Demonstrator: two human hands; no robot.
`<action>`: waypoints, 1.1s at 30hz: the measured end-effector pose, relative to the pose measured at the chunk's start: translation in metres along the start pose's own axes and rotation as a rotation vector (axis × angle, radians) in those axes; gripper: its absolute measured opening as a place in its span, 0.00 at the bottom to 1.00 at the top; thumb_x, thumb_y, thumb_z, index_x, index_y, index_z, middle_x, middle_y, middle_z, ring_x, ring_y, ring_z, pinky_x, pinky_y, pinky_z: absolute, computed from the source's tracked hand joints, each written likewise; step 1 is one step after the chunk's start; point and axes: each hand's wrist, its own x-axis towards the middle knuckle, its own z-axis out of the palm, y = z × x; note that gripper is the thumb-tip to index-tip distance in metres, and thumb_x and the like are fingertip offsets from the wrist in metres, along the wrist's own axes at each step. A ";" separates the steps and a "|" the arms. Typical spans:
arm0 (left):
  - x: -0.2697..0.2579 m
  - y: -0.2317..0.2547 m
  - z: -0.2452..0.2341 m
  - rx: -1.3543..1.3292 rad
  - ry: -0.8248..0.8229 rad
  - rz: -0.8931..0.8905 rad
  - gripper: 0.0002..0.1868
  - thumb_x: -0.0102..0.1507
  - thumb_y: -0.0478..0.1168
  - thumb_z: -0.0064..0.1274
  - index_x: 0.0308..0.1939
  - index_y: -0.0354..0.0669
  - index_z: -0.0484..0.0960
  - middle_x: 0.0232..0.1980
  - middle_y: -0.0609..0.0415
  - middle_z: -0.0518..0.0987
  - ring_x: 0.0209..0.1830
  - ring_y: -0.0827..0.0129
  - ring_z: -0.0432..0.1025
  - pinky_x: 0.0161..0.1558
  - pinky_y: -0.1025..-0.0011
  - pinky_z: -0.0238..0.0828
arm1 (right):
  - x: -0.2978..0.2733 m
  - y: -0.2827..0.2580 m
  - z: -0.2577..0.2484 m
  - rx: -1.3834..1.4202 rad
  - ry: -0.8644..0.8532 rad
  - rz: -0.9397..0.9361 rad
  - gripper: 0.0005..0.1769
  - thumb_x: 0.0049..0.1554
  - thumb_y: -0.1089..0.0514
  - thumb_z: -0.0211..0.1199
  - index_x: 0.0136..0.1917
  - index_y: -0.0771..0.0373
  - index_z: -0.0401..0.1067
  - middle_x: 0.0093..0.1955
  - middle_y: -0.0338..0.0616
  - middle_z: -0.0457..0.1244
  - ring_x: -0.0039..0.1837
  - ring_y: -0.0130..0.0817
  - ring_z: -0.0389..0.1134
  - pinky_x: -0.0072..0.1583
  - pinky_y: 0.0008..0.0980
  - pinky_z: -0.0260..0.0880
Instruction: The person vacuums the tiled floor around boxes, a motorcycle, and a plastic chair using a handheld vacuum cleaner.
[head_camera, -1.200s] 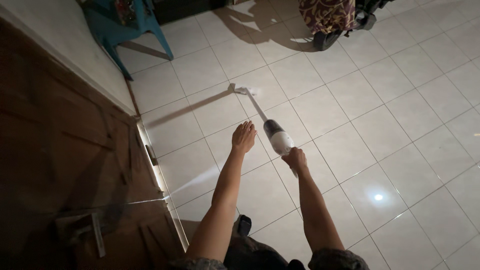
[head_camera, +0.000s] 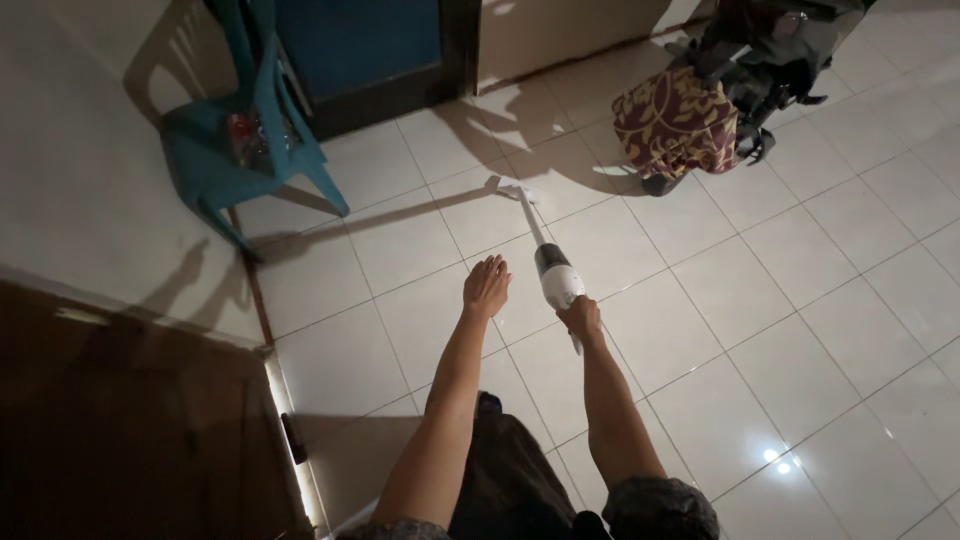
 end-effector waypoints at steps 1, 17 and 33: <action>0.013 -0.006 0.001 0.001 0.006 -0.005 0.24 0.73 0.48 0.40 0.64 0.34 0.73 0.72 0.46 0.70 0.74 0.57 0.62 0.73 0.61 0.57 | 0.013 -0.009 -0.002 -0.002 0.000 -0.007 0.20 0.50 0.53 0.69 0.47 0.75 0.78 0.33 0.56 0.71 0.33 0.42 0.75 0.41 0.41 0.77; 0.050 -0.065 -0.021 0.061 -0.048 -0.048 0.21 0.72 0.47 0.42 0.60 0.34 0.76 0.69 0.46 0.72 0.70 0.58 0.65 0.69 0.61 0.60 | 0.091 -0.078 0.010 -0.049 -0.042 0.024 0.23 0.50 0.55 0.68 0.53 0.75 0.76 0.38 0.55 0.72 0.35 0.42 0.76 0.42 0.39 0.79; -0.109 -0.063 -0.066 0.045 -0.166 -0.080 0.20 0.74 0.46 0.41 0.61 0.36 0.76 0.70 0.49 0.73 0.72 0.60 0.65 0.73 0.62 0.61 | -0.077 -0.045 0.077 -0.128 -0.026 -0.111 0.24 0.46 0.54 0.73 0.52 0.74 0.77 0.41 0.58 0.71 0.39 0.45 0.74 0.45 0.45 0.78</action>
